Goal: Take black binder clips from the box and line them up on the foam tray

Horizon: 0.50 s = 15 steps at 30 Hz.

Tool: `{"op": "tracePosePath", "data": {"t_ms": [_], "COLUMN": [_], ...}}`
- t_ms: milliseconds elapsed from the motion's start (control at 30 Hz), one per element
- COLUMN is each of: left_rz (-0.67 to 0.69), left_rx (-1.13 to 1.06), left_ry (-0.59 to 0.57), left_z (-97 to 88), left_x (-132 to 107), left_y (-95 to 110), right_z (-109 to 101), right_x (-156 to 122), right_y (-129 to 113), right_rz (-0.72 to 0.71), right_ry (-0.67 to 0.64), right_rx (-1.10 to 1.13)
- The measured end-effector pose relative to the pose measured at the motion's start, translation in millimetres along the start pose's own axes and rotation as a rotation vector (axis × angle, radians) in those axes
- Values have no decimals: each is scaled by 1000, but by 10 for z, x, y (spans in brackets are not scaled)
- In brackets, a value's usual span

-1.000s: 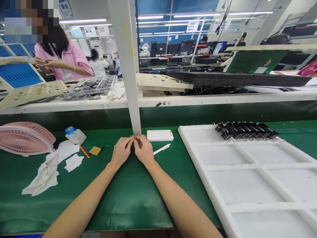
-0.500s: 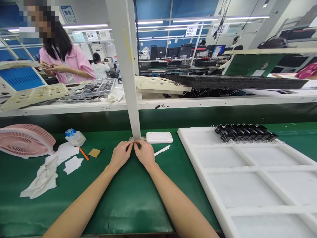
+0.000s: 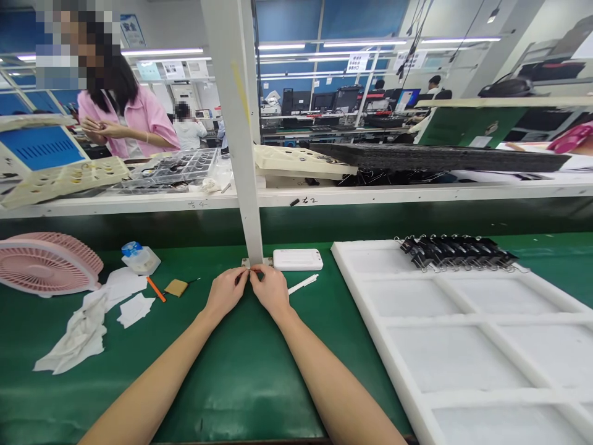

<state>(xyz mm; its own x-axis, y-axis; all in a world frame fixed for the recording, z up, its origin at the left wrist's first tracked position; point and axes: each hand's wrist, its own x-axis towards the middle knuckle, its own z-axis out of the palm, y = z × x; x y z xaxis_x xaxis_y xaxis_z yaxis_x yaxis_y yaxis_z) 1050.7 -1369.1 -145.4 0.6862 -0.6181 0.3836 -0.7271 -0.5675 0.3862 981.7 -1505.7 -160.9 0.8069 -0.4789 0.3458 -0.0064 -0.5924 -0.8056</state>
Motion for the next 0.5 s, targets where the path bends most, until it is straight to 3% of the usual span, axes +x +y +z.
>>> {"op": "tracePosePath", "data": {"t_ms": [500], "left_rz": [-24], "left_rx": [20], "left_ry": [-34], "left_z": [-64], "left_x": [8], "left_y": [52], "right_z": [-27], "right_x": [-4], "right_y": [-50], "right_rz": [107], "right_ry": [-48], "right_rx": [-136]}}
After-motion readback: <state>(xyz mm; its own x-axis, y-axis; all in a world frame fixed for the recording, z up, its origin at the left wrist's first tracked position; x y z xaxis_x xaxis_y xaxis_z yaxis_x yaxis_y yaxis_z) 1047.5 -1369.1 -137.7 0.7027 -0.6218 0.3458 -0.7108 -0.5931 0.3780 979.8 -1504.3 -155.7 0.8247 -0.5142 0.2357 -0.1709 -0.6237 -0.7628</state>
